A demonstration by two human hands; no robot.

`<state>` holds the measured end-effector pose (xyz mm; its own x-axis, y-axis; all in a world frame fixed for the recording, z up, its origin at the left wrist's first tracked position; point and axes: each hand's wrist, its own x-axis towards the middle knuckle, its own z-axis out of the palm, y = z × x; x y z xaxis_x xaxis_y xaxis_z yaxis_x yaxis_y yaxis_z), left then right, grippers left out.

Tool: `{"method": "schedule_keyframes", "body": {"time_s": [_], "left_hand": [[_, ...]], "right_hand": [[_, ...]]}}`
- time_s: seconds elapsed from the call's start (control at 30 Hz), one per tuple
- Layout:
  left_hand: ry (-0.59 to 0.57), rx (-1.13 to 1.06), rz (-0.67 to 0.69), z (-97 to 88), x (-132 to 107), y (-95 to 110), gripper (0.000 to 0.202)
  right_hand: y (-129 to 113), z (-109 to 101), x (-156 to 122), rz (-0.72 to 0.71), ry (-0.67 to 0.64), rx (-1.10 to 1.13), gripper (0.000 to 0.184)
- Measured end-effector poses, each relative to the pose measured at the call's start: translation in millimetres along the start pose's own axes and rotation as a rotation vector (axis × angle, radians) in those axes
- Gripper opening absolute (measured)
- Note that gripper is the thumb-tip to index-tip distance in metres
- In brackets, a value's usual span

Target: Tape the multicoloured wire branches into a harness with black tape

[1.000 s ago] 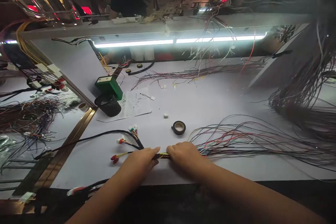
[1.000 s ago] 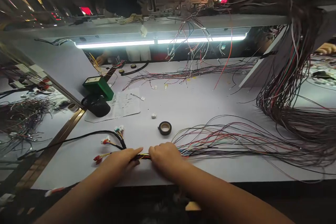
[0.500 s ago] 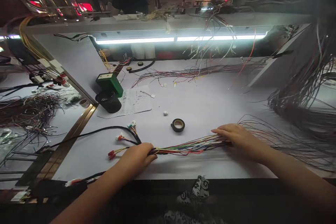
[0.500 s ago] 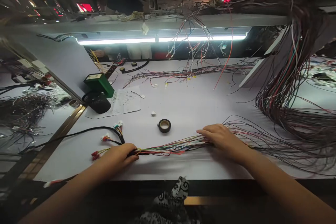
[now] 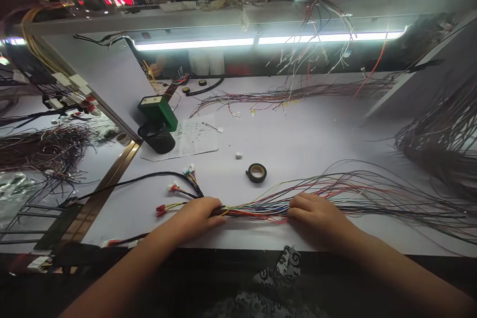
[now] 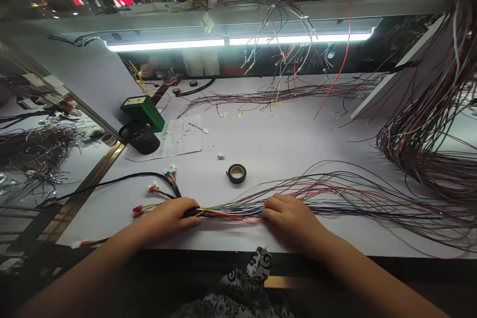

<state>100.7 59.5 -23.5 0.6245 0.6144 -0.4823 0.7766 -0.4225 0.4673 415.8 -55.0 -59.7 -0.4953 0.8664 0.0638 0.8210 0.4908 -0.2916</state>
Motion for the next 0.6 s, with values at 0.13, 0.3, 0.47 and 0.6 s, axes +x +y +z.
{"method": "schedule_keyframes", "body": {"time_s": [0.13, 0.3, 0.47, 0.6], "left_hand": [[-0.01, 0.012, -0.008, -0.6, 1, 1, 0.028], [-0.004, 0.023, 0.005, 2.2, 3, -3, 0.029], [-0.038, 0.082, -0.008, 5.4, 9, -9, 0.034], [-0.071, 0.068, -0.003, 9.3, 12, -10, 0.035]], "right_hand": [[-22, -15, -4, 0.026, -0.088, 0.141, 0.021], [-22, -5, -12, 0.132, -0.156, 0.164, 0.02], [2, 12, -9, 0.153, -0.148, -0.035, 0.021], [12, 15, 4, 0.313, -0.149, -0.033, 0.024]]}}
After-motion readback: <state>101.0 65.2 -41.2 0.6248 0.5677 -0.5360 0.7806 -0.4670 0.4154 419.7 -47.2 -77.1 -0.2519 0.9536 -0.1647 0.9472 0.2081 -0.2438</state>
